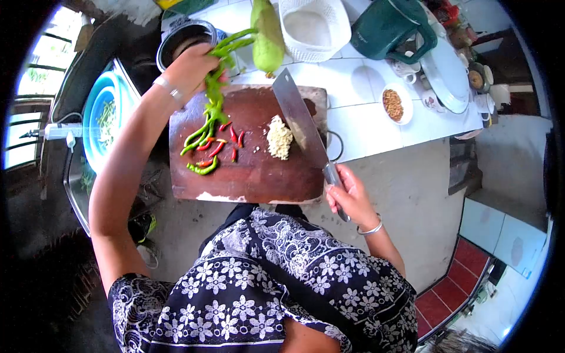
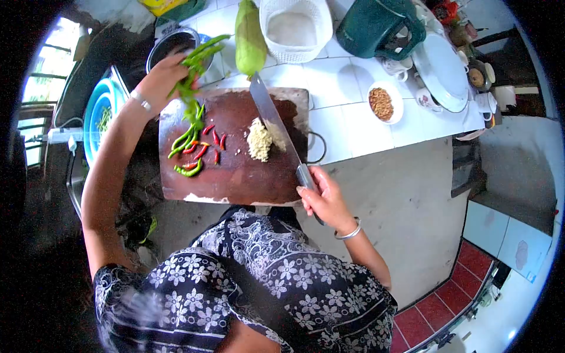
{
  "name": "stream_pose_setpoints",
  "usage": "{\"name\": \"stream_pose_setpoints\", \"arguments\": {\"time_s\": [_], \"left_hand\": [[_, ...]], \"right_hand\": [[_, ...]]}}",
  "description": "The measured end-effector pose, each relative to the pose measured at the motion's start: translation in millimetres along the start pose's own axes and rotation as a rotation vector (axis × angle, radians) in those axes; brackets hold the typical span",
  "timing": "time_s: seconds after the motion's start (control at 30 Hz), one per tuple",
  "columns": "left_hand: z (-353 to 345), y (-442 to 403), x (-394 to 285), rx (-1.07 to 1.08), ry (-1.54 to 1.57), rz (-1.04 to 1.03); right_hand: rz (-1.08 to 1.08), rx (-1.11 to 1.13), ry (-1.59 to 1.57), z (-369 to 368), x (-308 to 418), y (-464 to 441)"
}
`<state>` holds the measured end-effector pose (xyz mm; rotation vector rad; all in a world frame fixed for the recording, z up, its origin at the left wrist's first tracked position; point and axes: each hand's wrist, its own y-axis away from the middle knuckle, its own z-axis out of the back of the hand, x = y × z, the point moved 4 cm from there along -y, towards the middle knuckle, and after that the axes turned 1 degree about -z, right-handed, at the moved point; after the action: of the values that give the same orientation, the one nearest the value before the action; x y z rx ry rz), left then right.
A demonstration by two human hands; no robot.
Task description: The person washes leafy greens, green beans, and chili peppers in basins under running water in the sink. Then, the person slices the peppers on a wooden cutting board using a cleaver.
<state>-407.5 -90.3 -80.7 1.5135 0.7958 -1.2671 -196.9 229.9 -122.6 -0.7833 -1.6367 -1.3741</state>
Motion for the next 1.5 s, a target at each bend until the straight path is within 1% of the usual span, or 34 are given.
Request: {"name": "stream_pose_setpoints", "arguments": {"time_s": [0.03, 0.1, 0.17, 0.23, 0.27, 0.3, 0.33, 0.4, 0.47, 0.53, 0.57, 0.6, 0.63, 0.67, 0.73, 0.8, 0.87, 0.9, 0.93, 1.0, 1.03, 1.1, 1.13, 1.2, 1.3, 1.4, 1.47, 1.5], "left_hand": [[-4, -17, -13, 0.027, -0.175, -0.105], [-23, -54, -40, 0.003, -0.305, -0.135], [-39, -94, -60, -0.045, -0.604, -0.244], [-68, -133, -77, -0.135, -1.229, -0.487], [-71, -144, -77, -0.152, -1.351, -0.944], [-67, -196, -60, -0.164, -1.146, -0.869], [-73, -212, -62, -0.159, -1.277, -0.963], [-85, -163, -91, -0.274, -0.684, -0.096], [-75, -174, -62, -0.153, -1.150, -0.390], [-51, -165, -14, -0.124, -1.513, -0.838], [-29, -127, -2, -0.051, -0.917, -0.453], [-7, -82, 11, -0.177, -0.270, -0.174], [20, -67, 40, -0.186, -0.315, -0.207], [35, -36, 52, -0.213, -0.660, -0.365], [54, 17, 88, -0.238, -0.682, -0.398], [65, 44, 130, -0.278, -0.956, -0.206], [61, 60, 151, -0.264, -0.980, -0.015], [56, 65, 154, -0.228, -1.039, -0.048], [56, 66, 162, -0.297, -1.061, -0.103], [57, 66, 169, -0.275, -1.056, -0.065], [57, 67, 169, -0.286, -1.056, -0.081], [58, 70, 160, -0.299, -1.057, -0.113], [54, 76, 138, -0.276, -1.005, -0.048], [57, 78, 118, -0.379, -0.996, -0.035], [52, 55, 87, -0.422, -0.794, -0.238], [16, 11, 21, -0.349, -0.757, -0.463], [-9, -31, -13, -0.326, -0.863, -0.503], [-17, -58, -19, -0.352, -0.802, -0.588]], "right_hand": [[0.005, -0.004, 0.003, 0, 1, 1], [0.015, -0.008, 0.016, -2, 4, 4], [0.031, -0.042, -0.013, -1, 1, 6], [0.013, -0.064, 0.031, 2, -8, 10], [0.015, -0.100, 0.028, 3, -12, 10], [0.004, -0.133, 0.023, 3, -12, 10], [0.000, -0.176, 0.017, 4, -14, 8], [-0.016, -0.121, 0.037, 7, -13, 6], [0.001, -0.121, 0.018, 11, -12, 10], [0.024, -0.142, 0.001, 9, -5, 12], [-0.009, -0.138, -0.002, 9, -2, 14], [-0.011, -0.152, -0.013, 10, -2, 14], [-0.012, -0.160, -0.022, 10, -3, 13], [-0.015, -0.165, -0.031, 9, -2, 12], [-0.025, -0.141, -0.014, 7, 0, 11], [-0.027, -0.148, -0.020, 3, 3, 8], [-0.050, -0.144, -0.015, -3, 7, 6], [-0.059, -0.143, -0.013, -5, 9, 5], [-0.064, -0.124, -0.006, -7, 11, 4], [-0.062, -0.094, 0.011, -10, 10, 3], [-0.056, -0.097, 0.009, -11, 10, 4], [-0.049, -0.106, -0.001, -15, 10, 6], [-0.074, -0.105, -0.016, -15, 12, 6], [-0.075, -0.136, -0.040, -10, 9, 8], [-0.082, -0.108, -0.068, -4, 6, 8], [-0.055, -0.110, -0.062, 1, 5, 9], [-0.041, -0.122, -0.063, 3, 4, 9], [-0.039, -0.138, -0.071, 5, 2, 10]]}}
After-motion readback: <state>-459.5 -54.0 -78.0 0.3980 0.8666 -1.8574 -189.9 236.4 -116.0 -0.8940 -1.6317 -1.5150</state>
